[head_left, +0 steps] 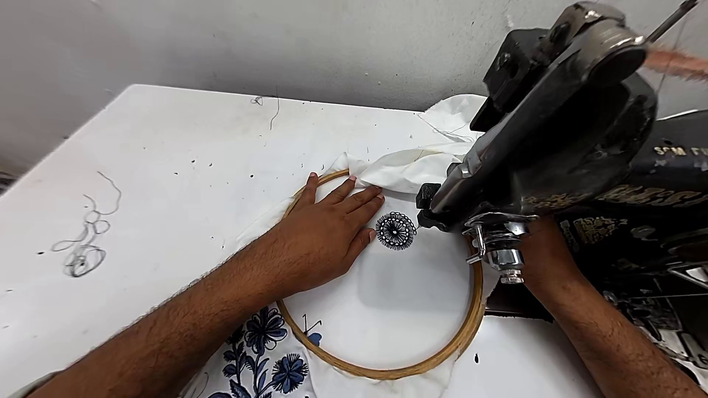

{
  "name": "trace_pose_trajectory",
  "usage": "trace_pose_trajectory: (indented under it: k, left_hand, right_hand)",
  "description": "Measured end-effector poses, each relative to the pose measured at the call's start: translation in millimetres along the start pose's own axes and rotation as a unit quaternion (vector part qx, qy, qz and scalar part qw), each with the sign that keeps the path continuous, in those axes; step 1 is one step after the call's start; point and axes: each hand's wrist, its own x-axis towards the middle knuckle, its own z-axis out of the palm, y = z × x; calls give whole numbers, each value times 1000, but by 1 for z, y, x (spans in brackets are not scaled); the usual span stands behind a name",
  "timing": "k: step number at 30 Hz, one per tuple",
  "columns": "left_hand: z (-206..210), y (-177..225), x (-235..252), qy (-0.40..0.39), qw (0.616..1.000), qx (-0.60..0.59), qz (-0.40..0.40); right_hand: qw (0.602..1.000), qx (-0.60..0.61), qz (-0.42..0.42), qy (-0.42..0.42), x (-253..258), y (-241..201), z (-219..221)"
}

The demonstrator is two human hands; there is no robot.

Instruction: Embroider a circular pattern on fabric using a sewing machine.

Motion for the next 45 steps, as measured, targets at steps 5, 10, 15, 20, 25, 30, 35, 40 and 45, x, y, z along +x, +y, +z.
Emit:
trace_pose_trajectory:
  k: [5,10,15,20,25,30,35,40,45]
  left_hand:
    - [-4,-1,-2,-12,1000,-1,1]
    - [0,-2,1,4,1000,-4,-3]
    - [-2,-3,0,-5,1000,0,-3]
    - [1,-4,4,14,1000,-8,-5]
    - [0,-1,2,4,1000,-2,0]
    - [-1,-4,2,5,1000,-2,-5]
    - [3,-3,4,17,1000,-1,-2]
    - [-2,-3,0,-2,1000,-5,-2]
    - [1,-3,4,8,1000,-4,-7]
  right_hand:
    - [1000,-9,-14,17,-3,0,4]
    - [999,19,-24,28,0,1,4]
    - [998,35,-45,36,0,5,8]
    - [998,38,-42,31,1,3,5]
    - [999,25,-21,28,0,1,4]
    - [998,36,-40,33,0,5,7]
    - [997,38,-61,39,2,6,5]
    - [998,42,-40,31,-1,5,7]
    - [997,35,-56,32,1,7,6]
